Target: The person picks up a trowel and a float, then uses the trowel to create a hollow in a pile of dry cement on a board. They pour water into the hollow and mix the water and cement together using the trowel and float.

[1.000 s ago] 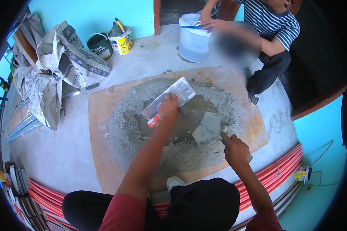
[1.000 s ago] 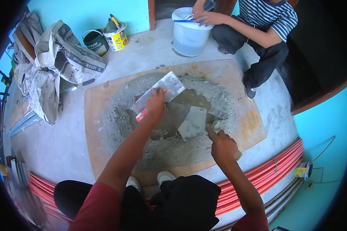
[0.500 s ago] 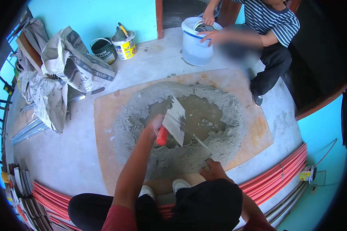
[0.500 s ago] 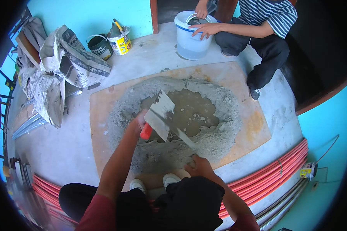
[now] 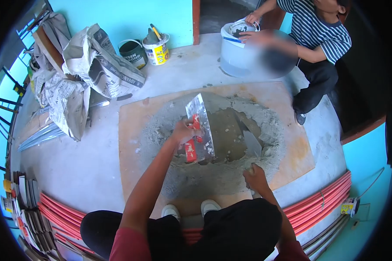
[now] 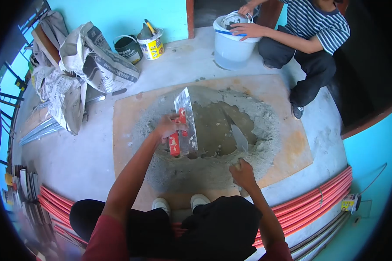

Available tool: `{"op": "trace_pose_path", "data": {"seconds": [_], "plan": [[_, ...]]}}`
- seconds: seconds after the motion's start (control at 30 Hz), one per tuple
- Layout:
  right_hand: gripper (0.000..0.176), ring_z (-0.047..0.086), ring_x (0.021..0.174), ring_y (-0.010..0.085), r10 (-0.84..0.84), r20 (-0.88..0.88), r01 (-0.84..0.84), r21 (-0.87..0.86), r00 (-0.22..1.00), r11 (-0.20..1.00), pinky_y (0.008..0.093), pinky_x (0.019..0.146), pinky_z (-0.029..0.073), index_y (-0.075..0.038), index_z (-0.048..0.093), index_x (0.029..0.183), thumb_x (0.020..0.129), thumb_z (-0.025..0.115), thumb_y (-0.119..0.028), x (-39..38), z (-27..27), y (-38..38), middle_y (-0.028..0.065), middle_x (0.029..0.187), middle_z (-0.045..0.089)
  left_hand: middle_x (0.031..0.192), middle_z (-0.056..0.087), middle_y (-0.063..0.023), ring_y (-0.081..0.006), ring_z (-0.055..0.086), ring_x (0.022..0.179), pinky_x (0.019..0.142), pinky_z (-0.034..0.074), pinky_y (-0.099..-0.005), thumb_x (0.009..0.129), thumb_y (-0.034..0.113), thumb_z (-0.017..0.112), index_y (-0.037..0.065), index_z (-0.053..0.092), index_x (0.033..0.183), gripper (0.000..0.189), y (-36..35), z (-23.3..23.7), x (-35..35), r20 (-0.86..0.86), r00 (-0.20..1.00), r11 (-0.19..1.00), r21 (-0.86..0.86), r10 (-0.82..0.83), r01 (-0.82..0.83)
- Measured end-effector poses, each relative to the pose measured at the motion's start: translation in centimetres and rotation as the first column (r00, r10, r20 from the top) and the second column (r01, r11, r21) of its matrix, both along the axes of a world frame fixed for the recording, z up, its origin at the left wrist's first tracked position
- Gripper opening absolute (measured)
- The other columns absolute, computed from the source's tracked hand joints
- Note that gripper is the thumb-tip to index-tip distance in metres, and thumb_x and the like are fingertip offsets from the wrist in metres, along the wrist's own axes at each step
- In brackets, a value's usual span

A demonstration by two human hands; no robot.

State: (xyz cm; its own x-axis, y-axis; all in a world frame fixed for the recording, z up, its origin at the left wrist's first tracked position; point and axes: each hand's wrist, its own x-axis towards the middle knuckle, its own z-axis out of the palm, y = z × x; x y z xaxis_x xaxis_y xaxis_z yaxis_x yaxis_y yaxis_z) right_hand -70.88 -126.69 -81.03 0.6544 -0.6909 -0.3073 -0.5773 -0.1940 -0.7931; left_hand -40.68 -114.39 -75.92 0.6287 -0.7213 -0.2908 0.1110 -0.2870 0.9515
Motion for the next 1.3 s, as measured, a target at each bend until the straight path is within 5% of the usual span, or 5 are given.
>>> {"op": "trace_pose_path", "data": {"seconds": [0.23, 0.43, 0.93, 1.2, 1.3], "plan": [[0.030, 0.060, 0.061, 0.0322, 0.052, 0.053, -0.044, -0.132, 0.997, 0.990, 0.0407, 0.057, 0.047, 0.005, 0.049, 0.076, 0.073, 0.064, -0.021, -2.3, -2.0, -0.3, 0.0227, 0.065, 0.054, 0.112, 0.050, -0.0126, -0.0180, 0.053, 0.095, 0.077, 0.048, -0.0296, 0.054, 0.021, 0.089, 0.007, 0.044, 0.128, 0.088, 2.1, 4.5, 2.2, 0.746, 0.660, 0.991, -0.008, -0.084, 0.135], [0.029, 0.058, 0.069, 0.0407, 0.070, 0.017, -0.067, -0.133, 0.997, 0.989, 0.0443, 0.063, 0.046, 0.005, 0.050, 0.078, 0.072, 0.064, -0.020, -0.8, 2.4, 0.6, 0.0244, 0.070, 0.056, 0.103, 0.050, -0.0144, -0.0267, 0.050, 0.097, 0.084, 0.044, -0.0357, 0.054, 0.020, 0.086, 0.005, 0.050, 0.114, 0.072, 4.7, 7.2, 3.0, 0.857, 0.508, 0.963, -0.058, -0.086, 0.261], [0.038, 0.059, 0.087, 0.0422, 0.200, -0.330, -0.334, -0.422, 0.922, 0.842, 0.0462, 0.078, 0.048, 0.002, 0.058, 0.099, 0.072, 0.065, -0.024, 1.2, 6.2, -4.7, 0.0262, 0.089, 0.062, 0.105, 0.054, -0.0243, -0.0398, 0.055, 0.098, 0.084, 0.047, -0.0471, 0.077, 0.012, 0.064, 0.001, 0.054, 0.099, 0.026, 27.9, -1.7, 21.8, 0.763, 0.519, 0.542, 0.643, -0.386, -0.542], [0.033, 0.059, 0.085, 0.0412, 0.159, -0.387, -0.295, -0.324, 0.908, 0.899, 0.0467, 0.075, 0.047, 0.000, 0.058, 0.089, 0.072, 0.062, -0.029, -1.9, 7.4, -3.8, 0.0238, 0.083, 0.062, 0.095, 0.059, -0.0252, -0.0402, 0.058, 0.093, 0.078, 0.049, -0.0456, 0.072, 0.025, 0.073, -0.003, 0.050, 0.095, 0.042, 32.9, -4.2, 26.4, 0.793, 0.410, 0.534, 0.608, -0.450, -0.588], [0.031, 0.059, 0.081, 0.0408, 0.138, -0.342, -0.250, -0.308, 0.929, 0.918, 0.0455, 0.073, 0.047, 0.000, 0.059, 0.085, 0.072, 0.063, -0.028, -3.6, 7.4, -2.8, 0.0234, 0.082, 0.062, 0.098, 0.061, -0.0248, -0.0376, 0.060, 0.097, 0.081, 0.050, -0.0418, 0.063, 0.028, 0.080, -0.006, 0.051, 0.099, 0.058, 31.2, -1.3, 24.0, 0.522, 0.653, 0.297, 0.852, -0.548, -0.432]]}}
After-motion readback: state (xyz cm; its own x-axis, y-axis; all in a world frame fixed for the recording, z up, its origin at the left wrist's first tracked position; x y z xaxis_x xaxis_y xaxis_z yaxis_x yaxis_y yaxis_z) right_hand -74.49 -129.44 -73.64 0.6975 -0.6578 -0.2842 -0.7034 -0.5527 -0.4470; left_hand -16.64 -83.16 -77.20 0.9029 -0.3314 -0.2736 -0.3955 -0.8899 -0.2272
